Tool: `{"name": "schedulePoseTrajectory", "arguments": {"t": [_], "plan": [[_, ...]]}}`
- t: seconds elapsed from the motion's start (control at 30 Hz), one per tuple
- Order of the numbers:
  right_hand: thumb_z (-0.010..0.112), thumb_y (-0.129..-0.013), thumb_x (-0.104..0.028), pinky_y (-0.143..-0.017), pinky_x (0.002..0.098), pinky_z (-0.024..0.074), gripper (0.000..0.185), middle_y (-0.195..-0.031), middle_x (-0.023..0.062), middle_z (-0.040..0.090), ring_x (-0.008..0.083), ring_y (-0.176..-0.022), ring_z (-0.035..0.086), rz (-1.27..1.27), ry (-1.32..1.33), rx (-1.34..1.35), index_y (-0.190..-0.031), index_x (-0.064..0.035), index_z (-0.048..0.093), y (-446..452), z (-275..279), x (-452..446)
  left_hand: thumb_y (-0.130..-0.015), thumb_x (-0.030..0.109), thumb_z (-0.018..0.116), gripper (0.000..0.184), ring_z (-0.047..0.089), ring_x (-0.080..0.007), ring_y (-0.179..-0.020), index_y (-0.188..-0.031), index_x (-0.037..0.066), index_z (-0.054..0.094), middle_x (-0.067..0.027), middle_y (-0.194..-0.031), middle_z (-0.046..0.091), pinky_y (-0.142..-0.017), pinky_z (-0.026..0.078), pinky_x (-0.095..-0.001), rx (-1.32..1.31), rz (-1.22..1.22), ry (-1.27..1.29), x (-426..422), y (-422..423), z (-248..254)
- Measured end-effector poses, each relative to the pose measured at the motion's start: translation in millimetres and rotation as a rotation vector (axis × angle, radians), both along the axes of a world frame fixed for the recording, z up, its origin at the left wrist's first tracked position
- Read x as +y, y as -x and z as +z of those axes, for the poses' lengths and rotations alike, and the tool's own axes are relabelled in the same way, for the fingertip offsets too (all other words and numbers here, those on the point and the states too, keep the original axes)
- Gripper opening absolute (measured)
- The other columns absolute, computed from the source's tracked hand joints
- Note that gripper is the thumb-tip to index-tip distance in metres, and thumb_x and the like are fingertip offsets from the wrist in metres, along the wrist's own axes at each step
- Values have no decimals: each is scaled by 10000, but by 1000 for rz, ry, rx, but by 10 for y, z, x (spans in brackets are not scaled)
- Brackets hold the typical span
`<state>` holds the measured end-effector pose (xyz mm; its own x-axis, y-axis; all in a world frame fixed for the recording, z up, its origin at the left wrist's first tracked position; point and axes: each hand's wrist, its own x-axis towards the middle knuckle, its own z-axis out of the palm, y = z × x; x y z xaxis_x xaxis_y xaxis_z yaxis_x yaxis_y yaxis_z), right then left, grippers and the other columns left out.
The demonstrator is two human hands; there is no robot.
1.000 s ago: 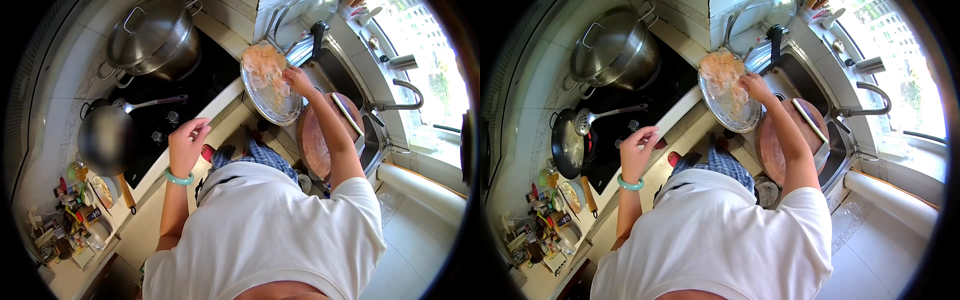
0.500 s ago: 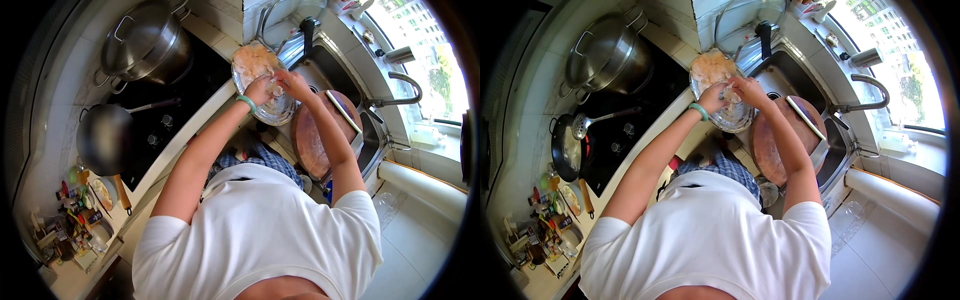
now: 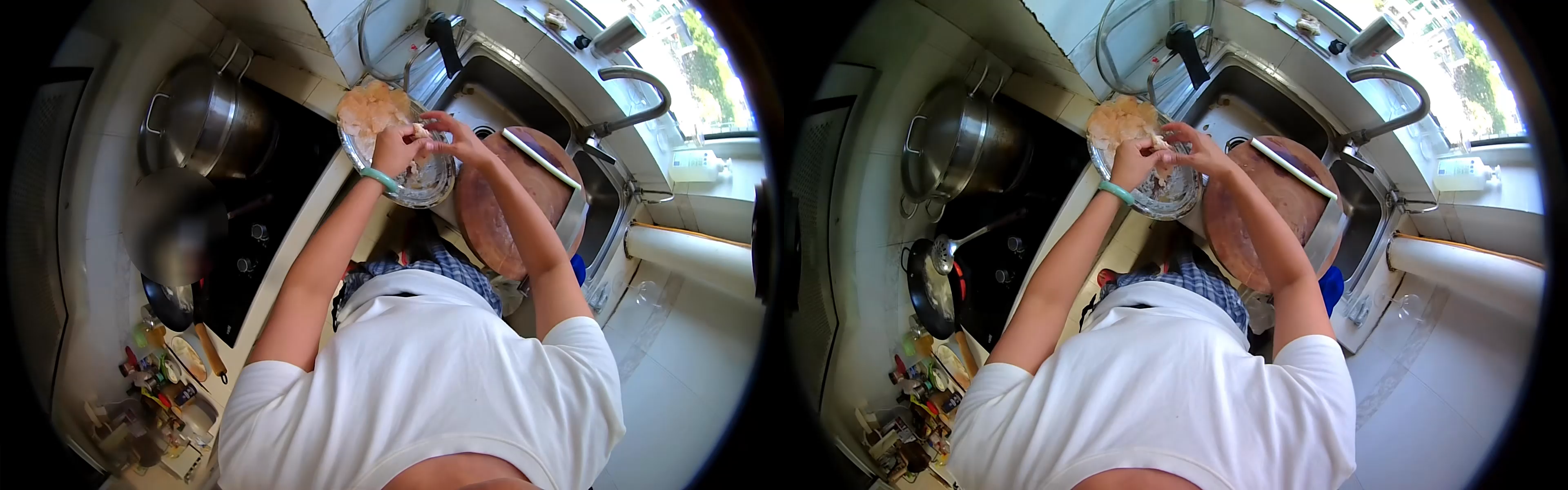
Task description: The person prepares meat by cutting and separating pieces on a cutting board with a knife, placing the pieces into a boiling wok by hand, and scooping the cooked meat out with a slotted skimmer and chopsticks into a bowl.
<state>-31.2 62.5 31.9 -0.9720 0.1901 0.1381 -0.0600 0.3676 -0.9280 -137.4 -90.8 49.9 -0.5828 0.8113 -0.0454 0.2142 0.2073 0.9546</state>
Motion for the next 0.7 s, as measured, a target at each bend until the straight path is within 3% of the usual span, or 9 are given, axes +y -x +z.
{"name": "schedulePoseTrajectory", "arguments": {"t": [0.1,0.17,0.2,0.37,0.43,0.5,0.57,0.6,0.7], "plan": [[738,-759,-208,-840,276,440,485,-1052,102,628,166,-975,588,54,215,-64,-1151,-1,540,-132,-95,30,-781,145,704,187,623,-93,-693,-901,3,686,-55,-773,685,-652,496,-243,-130,-69,-113,34,30,38],[750,-752,-184,-801,243,438,435,-1000,43,631,103,-921,581,90,719,-185,-1095,4,561,-258,-106,42,-796,118,688,195,620,-89,-746,-939,-14,680,-50,-828,685,-680,502,-238,-176,-118,-121,82,-3,115],[738,-762,-143,-762,221,435,323,-922,-8,619,66,-856,569,14,728,-184,-1021,-27,584,-342,-91,47,-804,101,677,185,621,-94,-758,-945,-19,679,-55,-840,682,-688,504,-239,-234,-116,-135,105,-50,165],[700,-792,-107,-667,215,457,198,-847,-22,603,71,-788,568,-232,814,-166,-940,-50,580,-1154,172,9,-826,42,641,195,621,-107,-777,-1003,-39,653,-65,-893,669,-707,512,-247,-708,-58,-156,254,-659,121],[710,-790,-145,-617,228,477,221,-843,-13,606,78,-775,579,-423,734,-291,-948,-60,580,-1516,347,-5,-819,38,639,220,618,-97,-769,-1027,-34,643,-52,-904,665,-703,511,-237,-771,-68,-165,325,-1062,-74],[724,-764,-145,-610,265,499,275,-829,26,617,101,-764,594,-538,685,-320,-970,-31,580,-1833,194,46,-806,35,634,237,613,-87,-761,-1036,-23,640,-57,-909,665,-698,506,-223,-547,-85,-39,389,-1432,-315],[718,-731,-100,-643,297,505,317,-836,102,635,182,-749,626,-708,36,-461,-991,8,573,-2059,90,85,-815,16,611,226,629,-93,-791,-1036,-23,633,-39,-863,657,-658,502,-209,-470,-145,-13,485,-1702,-502],[711,-705,-87,-706,336,501,344,-854,167,626,282,-775,627,-775,-109,-476,-1000,24,571,-2102,124,54,-810,15,617,227,633,-96,-789,-1033,-26,634,-34,-840,653,-641,508,-213,-464,-114,-22,536,-1811,-552],[702,-716,-97,-781,364,478,336,-929,187,608,325,-870,601,-955,-264,-434,-1012,3,579,-2299,-15,-11,-795,-10,620,275,647,-125,-780,-1066,-46,604,-47,-841,629,-624,539,-230,-351,-147,27,604,-1956,-722]]}}
